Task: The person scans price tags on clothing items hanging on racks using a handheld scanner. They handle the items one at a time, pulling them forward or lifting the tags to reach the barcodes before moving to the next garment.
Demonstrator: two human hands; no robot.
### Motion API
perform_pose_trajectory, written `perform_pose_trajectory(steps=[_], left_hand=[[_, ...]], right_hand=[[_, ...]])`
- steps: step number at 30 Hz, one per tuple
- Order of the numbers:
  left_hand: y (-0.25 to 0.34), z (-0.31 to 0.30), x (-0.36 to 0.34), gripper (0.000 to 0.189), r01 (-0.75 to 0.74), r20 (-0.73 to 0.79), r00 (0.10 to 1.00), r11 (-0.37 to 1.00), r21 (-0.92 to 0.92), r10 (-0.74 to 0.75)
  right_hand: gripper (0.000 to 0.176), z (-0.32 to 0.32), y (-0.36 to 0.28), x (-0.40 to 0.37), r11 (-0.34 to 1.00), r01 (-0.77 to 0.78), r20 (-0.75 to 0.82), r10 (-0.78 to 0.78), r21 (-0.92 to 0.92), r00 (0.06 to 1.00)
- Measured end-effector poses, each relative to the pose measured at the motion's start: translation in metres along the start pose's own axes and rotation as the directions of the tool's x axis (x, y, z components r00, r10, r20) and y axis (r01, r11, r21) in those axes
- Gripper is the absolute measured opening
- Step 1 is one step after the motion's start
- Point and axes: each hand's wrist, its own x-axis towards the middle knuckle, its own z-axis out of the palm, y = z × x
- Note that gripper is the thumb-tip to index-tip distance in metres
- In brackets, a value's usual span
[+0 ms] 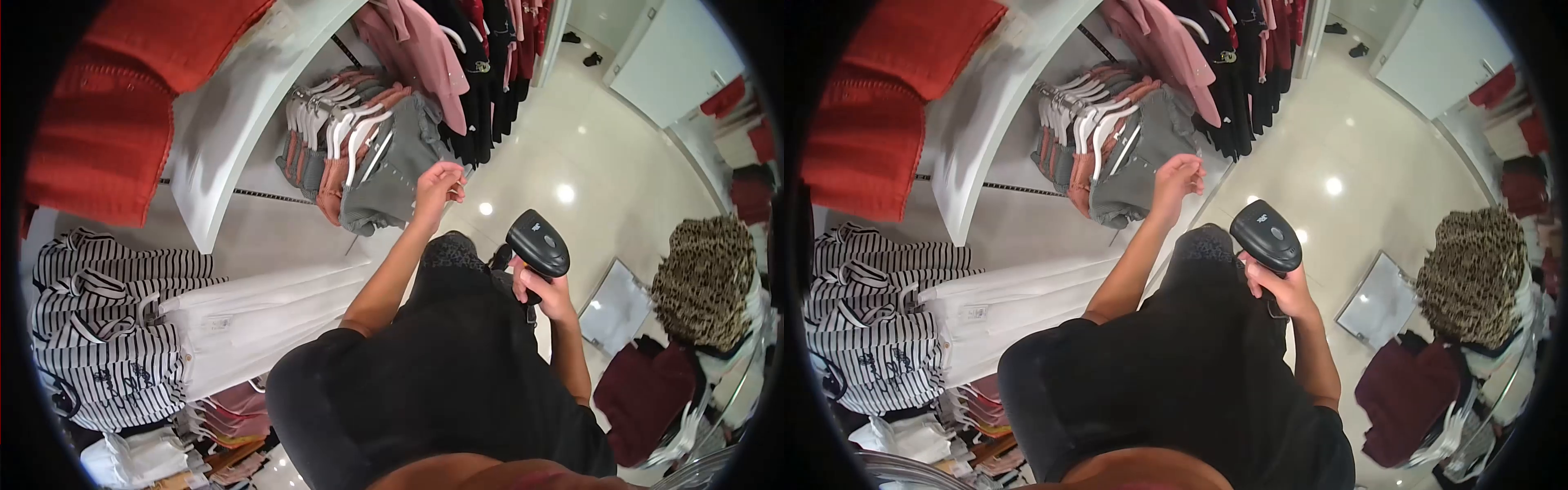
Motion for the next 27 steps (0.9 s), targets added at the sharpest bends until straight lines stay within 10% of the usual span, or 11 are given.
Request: perform_pose_trajectory(steps=[14,24,27], left_hand=[[-0.008,0.069,0.198,0.050,0.052,-0.114,0.989,0.950,-0.309,-0.091],[-0.044,0.069,0.255,0.020,-0.061,-0.352,0.910,0.766,-0.640,-0.221],[-0.082,0.053,0.261,0.028,-0.257,-0.398,0.917,0.756,-0.601,-0.005]], right_hand=[[0.021,-0.107,-0.088,0.152,0.979,-0.170,-0.118,0.157,-0.109,0.980],[0.025,-0.156,-0.132,0.278,0.943,-0.236,0.004,0.244,-0.234,0.970],[0.025,-0.168,-0.146,0.301,0.941,-0.249,0.108,0.279,-0.231,0.954]])
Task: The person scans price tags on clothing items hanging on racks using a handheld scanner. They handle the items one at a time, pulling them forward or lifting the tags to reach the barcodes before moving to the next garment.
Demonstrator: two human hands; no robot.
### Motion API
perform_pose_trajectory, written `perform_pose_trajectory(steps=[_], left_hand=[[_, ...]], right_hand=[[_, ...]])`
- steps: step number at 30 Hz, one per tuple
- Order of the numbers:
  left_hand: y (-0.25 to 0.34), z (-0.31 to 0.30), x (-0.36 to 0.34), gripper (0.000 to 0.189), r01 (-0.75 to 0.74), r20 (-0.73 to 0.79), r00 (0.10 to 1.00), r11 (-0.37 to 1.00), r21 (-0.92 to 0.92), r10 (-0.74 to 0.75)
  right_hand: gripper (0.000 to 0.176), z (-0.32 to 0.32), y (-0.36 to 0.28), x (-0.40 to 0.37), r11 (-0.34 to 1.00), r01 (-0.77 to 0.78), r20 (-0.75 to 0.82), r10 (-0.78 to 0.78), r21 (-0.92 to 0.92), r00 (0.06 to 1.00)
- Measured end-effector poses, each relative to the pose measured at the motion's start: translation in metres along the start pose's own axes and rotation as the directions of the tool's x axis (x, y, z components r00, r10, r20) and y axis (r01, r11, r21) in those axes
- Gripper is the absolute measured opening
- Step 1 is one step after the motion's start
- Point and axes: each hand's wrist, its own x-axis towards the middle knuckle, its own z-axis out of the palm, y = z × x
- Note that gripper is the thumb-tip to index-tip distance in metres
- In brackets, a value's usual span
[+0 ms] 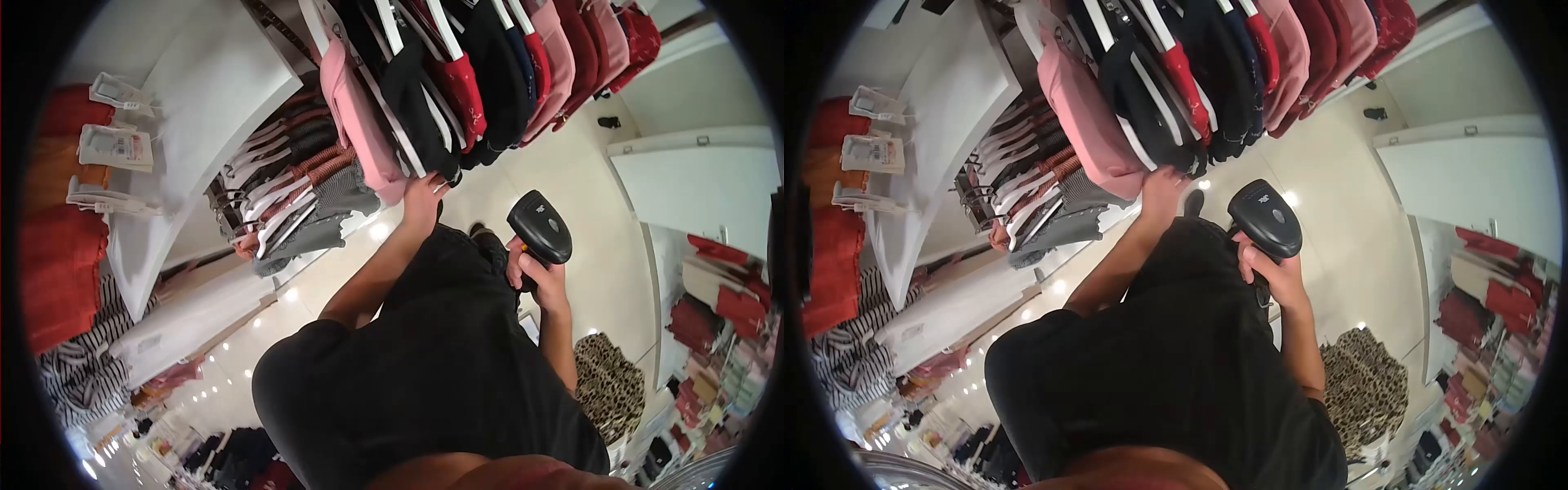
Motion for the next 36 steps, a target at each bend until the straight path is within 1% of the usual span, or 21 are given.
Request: perform_pose_trajectory(steps=[1,3,5,7,9,11,12,13,15,16,17,19,21,23,24,25,27,29,32,35,36], left_hand=[[-0.002,-0.006,0.008,0.028,-0.020,-0.019,1.000,1.000,-0.002,0.020],[-0.006,-0.013,0.011,0.033,0.105,0.047,0.994,0.950,-0.293,-0.095],[0.007,0.027,-0.006,0.035,0.010,0.001,1.000,0.970,-0.244,-0.010],[0.021,0.072,-0.032,0.032,-0.099,-0.108,0.991,0.985,-0.138,0.084],[0.020,0.089,-0.042,0.029,-0.165,-0.172,0.975,0.977,-0.135,0.141],[0.015,0.097,-0.061,0.028,-0.183,-0.186,0.972,0.955,-0.233,0.141],[0.014,0.104,-0.073,0.031,-0.189,-0.157,0.976,0.952,-0.239,0.154],[0.013,0.112,-0.083,0.031,-0.216,-0.184,0.967,0.949,-0.230,0.176],[0.007,0.121,-0.096,0.039,-0.272,-0.128,0.960,0.938,-0.216,0.249],[0.004,0.118,-0.102,0.042,-0.288,-0.159,0.954,0.928,-0.235,0.255],[-0.002,0.116,-0.105,0.042,-0.305,-0.171,0.947,0.925,-0.226,0.270],[-0.012,0.119,-0.111,0.043,-0.449,-0.167,0.888,0.887,-0.108,0.429],[-0.014,0.121,-0.119,0.044,-0.524,-0.175,0.844,0.848,-0.076,0.506],[-0.013,0.118,-0.120,0.043,-0.640,-0.169,0.750,0.766,0.064,0.640],[-0.012,0.118,-0.119,0.040,-0.687,-0.182,0.704,0.723,0.068,0.686],[-0.013,0.119,-0.120,0.040,-0.700,-0.192,0.691,0.711,0.062,0.697],[-0.011,0.118,-0.119,0.037,-0.660,-0.281,0.675,0.729,0.183,0.682],[-0.008,0.118,-0.119,0.037,-0.678,-0.272,0.661,0.712,0.183,0.699],[-0.002,0.113,-0.114,0.039,-0.557,-0.199,0.812,0.830,0.017,0.549],[0.006,0.115,-0.102,0.040,-0.515,-0.115,0.854,0.856,-0.046,0.507],[0.009,0.120,-0.100,0.042,-0.476,-0.126,0.877,0.873,-0.105,0.464]], right_hand=[[0.025,-0.008,-0.003,0.006,1.000,-0.010,0.025,0.010,0.001,1.000],[0.025,-0.024,-0.007,0.015,1.000,-0.018,0.098,0.018,-0.003,0.995],[0.024,-0.044,-0.011,0.022,0.999,-0.050,0.170,0.051,-0.010,0.984],[0.020,-0.063,-0.021,0.031,0.994,-0.104,0.262,0.093,0.031,0.961],[0.019,-0.080,-0.025,0.041,0.993,-0.114,0.355,0.098,0.024,0.930],[0.018,-0.092,-0.029,0.045,0.986,-0.164,0.366,0.159,-0.019,0.917],[0.018,-0.096,-0.030,0.046,0.985,-0.170,0.378,0.150,0.020,0.913],[0.018,-0.103,-0.029,0.047,0.982,-0.187,0.407,0.162,0.023,0.899],[0.020,-0.120,-0.025,0.051,0.981,-0.191,0.522,0.162,0.002,0.838],[0.021,-0.121,-0.023,0.050,0.980,-0.199,0.508,0.171,0.002,0.844],[0.021,-0.125,-0.019,0.052,0.979,-0.205,0.525,0.172,0.006,0.833],[0.021,-0.132,-0.014,0.054,0.987,-0.131,0.611,0.162,-0.096,0.775],[0.021,-0.131,-0.018,0.049,0.987,-0.126,0.613,0.163,-0.103,0.773],[0.022,-0.132,-0.021,0.049,0.984,-0.140,0.668,0.175,-0.106,0.723],[0.018,-0.128,-0.025,0.048,0.982,-0.180,0.652,0.175,-0.060,0.738],[0.018,-0.127,-0.028,0.051,0.981,-0.178,0.663,0.183,-0.075,0.726],[0.022,-0.123,-0.030,0.059,0.975,-0.141,0.673,0.221,-0.173,0.706],[0.023,-0.116,-0.032,0.067,0.971,-0.139,0.687,0.235,-0.194,0.687],[0.024,-0.104,-0.033,0.078,0.980,-0.099,0.706,0.194,-0.174,0.681],[0.024,-0.091,-0.027,0.092,0.976,-0.065,0.704,0.197,-0.210,0.682],[0.024,-0.089,-0.026,0.092,0.974,-0.064,0.689,0.199,-0.217,0.697]])
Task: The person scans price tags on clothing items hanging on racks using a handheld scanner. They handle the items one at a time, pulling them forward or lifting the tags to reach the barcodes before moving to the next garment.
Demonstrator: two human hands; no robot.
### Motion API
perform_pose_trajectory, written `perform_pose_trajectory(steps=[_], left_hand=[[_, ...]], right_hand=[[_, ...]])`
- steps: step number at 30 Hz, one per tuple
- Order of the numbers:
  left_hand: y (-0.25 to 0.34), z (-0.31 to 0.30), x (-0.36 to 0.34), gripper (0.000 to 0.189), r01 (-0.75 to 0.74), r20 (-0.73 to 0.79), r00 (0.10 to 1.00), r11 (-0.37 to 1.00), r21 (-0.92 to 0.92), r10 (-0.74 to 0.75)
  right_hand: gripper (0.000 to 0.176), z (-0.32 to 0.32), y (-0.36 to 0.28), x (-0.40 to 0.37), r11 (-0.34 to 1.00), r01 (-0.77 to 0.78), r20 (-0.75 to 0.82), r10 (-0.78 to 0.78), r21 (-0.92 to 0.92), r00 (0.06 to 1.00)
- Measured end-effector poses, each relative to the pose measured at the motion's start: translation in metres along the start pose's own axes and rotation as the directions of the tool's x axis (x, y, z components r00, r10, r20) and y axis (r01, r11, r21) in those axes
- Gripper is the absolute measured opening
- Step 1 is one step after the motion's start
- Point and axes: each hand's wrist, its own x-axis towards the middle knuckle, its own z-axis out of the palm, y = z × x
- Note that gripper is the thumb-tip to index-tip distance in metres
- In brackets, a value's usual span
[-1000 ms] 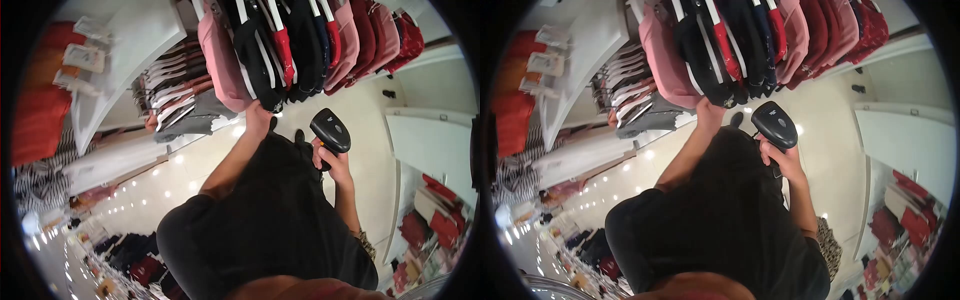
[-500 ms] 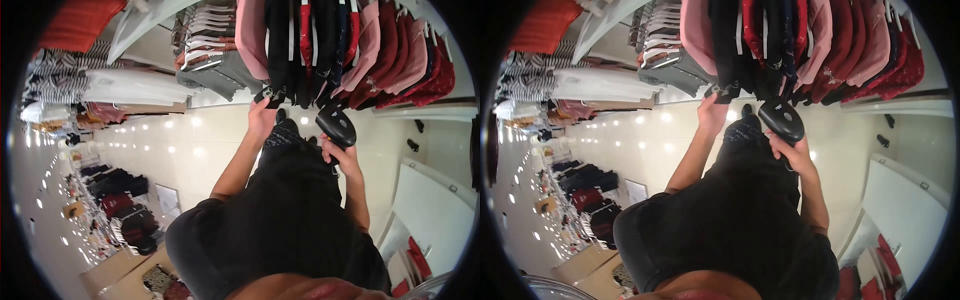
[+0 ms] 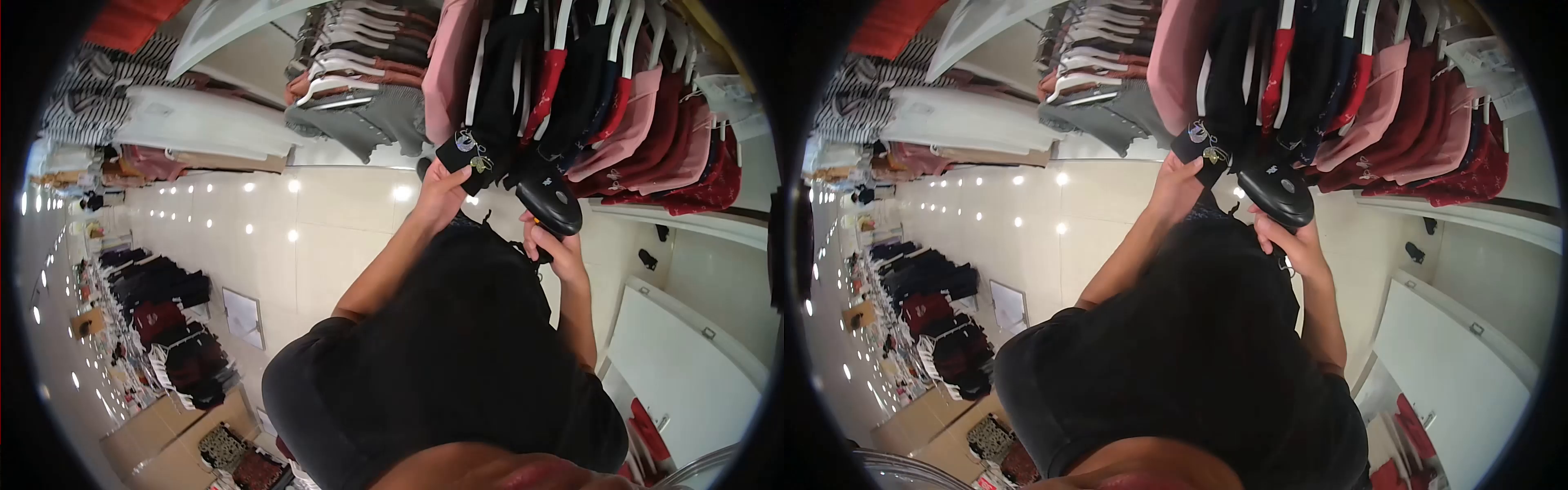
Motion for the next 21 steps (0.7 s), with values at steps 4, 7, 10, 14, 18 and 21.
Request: perform_pose_trajectory(steps=[4,7,10,14,18,21], left_hand=[[0.002,-0.009,0.020,0.046,0.184,0.087,0.980,0.979,-0.090,-0.176],[0.001,-0.019,0.034,0.046,0.229,0.137,0.966,0.972,-0.048,-0.220],[0.002,-0.013,0.044,0.046,0.288,0.137,0.949,0.958,-0.003,-0.285],[0.002,-0.011,0.056,0.042,0.361,0.202,0.909,0.931,0.052,-0.364],[0.000,-0.004,0.057,0.036,0.378,0.176,0.902,0.918,0.119,-0.394],[-0.001,0.010,0.052,0.035,0.366,0.157,0.917,0.930,0.041,-0.368]], right_hand=[[0.028,0.006,-0.010,0.016,0.992,0.082,-0.020,-0.080,0.096,0.997],[0.034,0.002,-0.012,0.018,0.992,0.083,-0.044,-0.079,0.095,0.996],[0.031,-0.001,-0.016,0.019,0.993,0.064,-0.074,-0.057,0.095,0.996],[0.032,-0.002,-0.010,0.017,0.988,0.093,-0.120,-0.079,0.122,0.990],[0.026,0.000,-0.004,0.017,0.985,0.159,-0.221,-0.140,0.073,0.965],[0.018,-0.001,-0.004,0.009,0.992,0.118,-0.298,-0.123,-0.036,0.947]])
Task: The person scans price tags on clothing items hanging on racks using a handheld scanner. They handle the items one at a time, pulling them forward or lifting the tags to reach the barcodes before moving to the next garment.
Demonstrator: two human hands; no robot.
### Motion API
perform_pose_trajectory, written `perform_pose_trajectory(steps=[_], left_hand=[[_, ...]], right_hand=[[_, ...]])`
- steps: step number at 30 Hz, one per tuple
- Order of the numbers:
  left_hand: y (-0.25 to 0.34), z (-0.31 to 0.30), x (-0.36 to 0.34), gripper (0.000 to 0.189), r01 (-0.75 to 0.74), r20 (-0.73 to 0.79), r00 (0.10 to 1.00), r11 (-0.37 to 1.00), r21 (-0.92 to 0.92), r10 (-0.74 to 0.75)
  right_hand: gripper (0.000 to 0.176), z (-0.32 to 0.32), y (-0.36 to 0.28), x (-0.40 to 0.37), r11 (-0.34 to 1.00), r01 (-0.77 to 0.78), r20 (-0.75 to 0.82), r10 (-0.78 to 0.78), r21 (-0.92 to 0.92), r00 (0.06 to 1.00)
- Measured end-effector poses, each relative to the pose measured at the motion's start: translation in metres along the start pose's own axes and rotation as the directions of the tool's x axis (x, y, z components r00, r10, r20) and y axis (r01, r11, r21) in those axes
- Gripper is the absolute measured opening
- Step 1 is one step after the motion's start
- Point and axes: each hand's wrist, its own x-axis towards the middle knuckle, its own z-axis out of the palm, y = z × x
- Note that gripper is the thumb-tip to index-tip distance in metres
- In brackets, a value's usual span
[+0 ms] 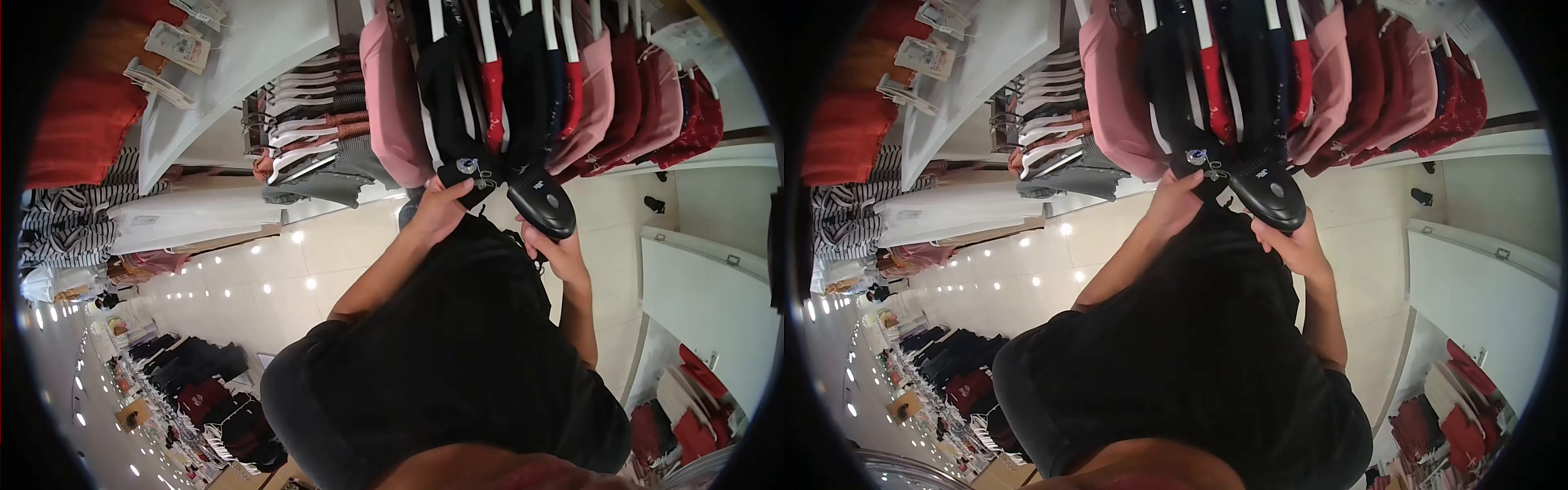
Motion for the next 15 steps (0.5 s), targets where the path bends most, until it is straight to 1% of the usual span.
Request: perform_pose_trajectory(steps=[1,3,4,6,8,10,12,14,15], left_hand=[[-0.002,0.005,-0.001,0.035,-0.002,0.000,1.000,1.000,0.003,0.002],[-0.006,0.012,-0.002,0.028,-0.051,-0.084,0.995,0.999,-0.021,0.049],[-0.009,0.014,-0.004,0.028,-0.057,-0.089,0.995,0.998,-0.020,0.055],[-0.016,0.018,-0.008,0.029,-0.158,-0.106,0.981,0.986,0.055,0.163],[-0.022,0.020,-0.016,0.028,-0.182,-0.118,0.974,0.980,0.084,0.191],[-0.028,0.021,-0.023,0.026,-0.250,-0.181,0.943,0.954,0.165,0.279],[-0.032,0.020,-0.033,0.025,-0.270,-0.192,0.935,0.949,0.160,0.299],[-0.035,0.028,-0.041,0.023,-0.275,-0.288,0.905,0.946,0.169,0.314],[-0.039,0.025,-0.045,0.021,-0.301,-0.293,0.890,0.934,0.194,0.348]], right_hand=[[0.018,-0.003,-0.001,-0.004,0.999,-0.026,0.003,0.026,-0.023,1.000],[0.017,-0.009,-0.001,-0.014,0.998,-0.055,0.015,0.056,-0.044,0.998],[0.016,-0.012,0.000,-0.019,0.996,-0.066,0.019,0.067,-0.054,0.998],[0.014,-0.019,0.002,-0.029,0.995,-0.081,0.035,0.084,-0.065,0.996],[0.013,-0.024,0.004,-0.039,0.989,-0.121,0.040,0.125,-0.083,0.991],[0.012,-0.026,0.001,-0.046,0.987,-0.140,0.067,0.145,-0.083,0.987],[0.012,-0.029,0.001,-0.052,0.984,-0.154,0.092,0.162,-0.085,0.983],[0.011,-0.034,0.002,-0.058,0.981,-0.155,0.148,0.172,-0.119,0.974],[0.011,-0.034,0.000,-0.061,0.980,-0.156,0.164,0.175,-0.122,0.971]])
